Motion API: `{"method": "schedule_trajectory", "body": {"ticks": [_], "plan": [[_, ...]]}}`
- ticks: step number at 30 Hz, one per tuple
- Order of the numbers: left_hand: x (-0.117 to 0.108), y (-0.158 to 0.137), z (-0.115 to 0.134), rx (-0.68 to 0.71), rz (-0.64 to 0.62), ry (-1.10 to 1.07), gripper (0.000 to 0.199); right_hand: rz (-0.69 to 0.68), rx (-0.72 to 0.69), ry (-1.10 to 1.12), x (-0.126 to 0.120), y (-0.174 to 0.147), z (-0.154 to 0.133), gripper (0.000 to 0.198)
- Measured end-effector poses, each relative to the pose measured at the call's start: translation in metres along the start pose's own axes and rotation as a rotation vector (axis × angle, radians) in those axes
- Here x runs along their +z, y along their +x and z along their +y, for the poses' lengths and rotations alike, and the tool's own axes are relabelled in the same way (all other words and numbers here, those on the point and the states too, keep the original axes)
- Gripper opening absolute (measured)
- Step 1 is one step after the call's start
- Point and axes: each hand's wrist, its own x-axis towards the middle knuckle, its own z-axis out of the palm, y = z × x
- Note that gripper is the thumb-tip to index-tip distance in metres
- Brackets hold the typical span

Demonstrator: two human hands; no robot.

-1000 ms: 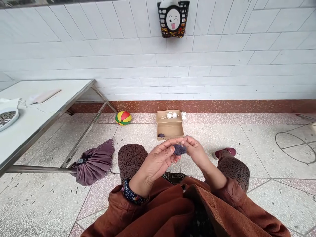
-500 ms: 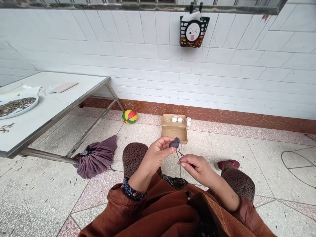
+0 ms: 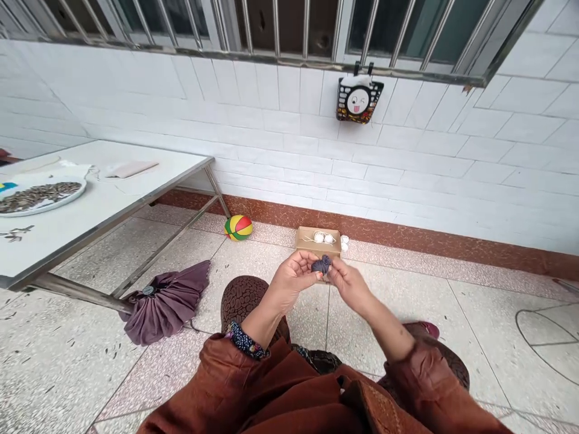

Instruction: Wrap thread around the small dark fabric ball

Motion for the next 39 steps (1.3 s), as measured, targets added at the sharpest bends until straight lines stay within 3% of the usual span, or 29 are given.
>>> {"method": "schedule_trajectory", "body": {"ticks": [3,6,9,13,16,18,20,23,29,33,36,39], "plan": [[-0.009,0.009,-0.007,0.050,0.104,0.045,0.036,-0.029,-0.004,-0.048,0.021,-0.017,0.004,0.031],[-0.013,0.008,-0.017,0.077,0.160,0.155,0.032,-0.088,-0.081,-0.166,0.022,-0.031,-0.008,0.027],[-0.013,0.003,-0.025,0.083,0.131,0.319,0.027,-0.080,-0.138,-0.210,0.005,-0.033,-0.025,0.023],[-0.010,-0.006,-0.024,0.134,-0.005,0.472,0.024,0.050,-0.137,-0.136,-0.015,-0.021,-0.030,0.019],[-0.006,-0.015,-0.021,0.011,-0.195,0.345,0.024,0.127,-0.069,-0.067,-0.012,-0.018,-0.016,0.023],[-0.003,-0.019,-0.020,-0.060,-0.233,0.160,0.029,0.115,-0.014,-0.012,-0.002,-0.022,-0.005,0.025],[-0.001,-0.021,-0.021,-0.063,-0.171,0.019,0.034,0.073,0.020,0.011,0.010,-0.029,0.003,0.024],[-0.004,-0.018,-0.023,-0.007,-0.012,-0.005,0.036,0.018,-0.001,-0.053,0.023,-0.041,0.003,0.025],[-0.015,-0.014,-0.026,0.068,0.128,0.330,0.030,-0.087,-0.140,-0.123,0.006,-0.044,-0.024,0.023],[-0.010,-0.021,-0.025,0.048,-0.029,0.430,0.030,0.045,-0.101,-0.073,-0.009,-0.034,-0.024,0.021],[-0.004,-0.027,-0.021,-0.034,-0.210,0.224,0.038,0.083,-0.025,-0.043,-0.005,-0.033,-0.009,0.022],[0.000,-0.027,-0.020,-0.076,-0.182,0.023,0.034,0.040,-0.013,-0.014,0.007,-0.040,0.002,0.020]]}}
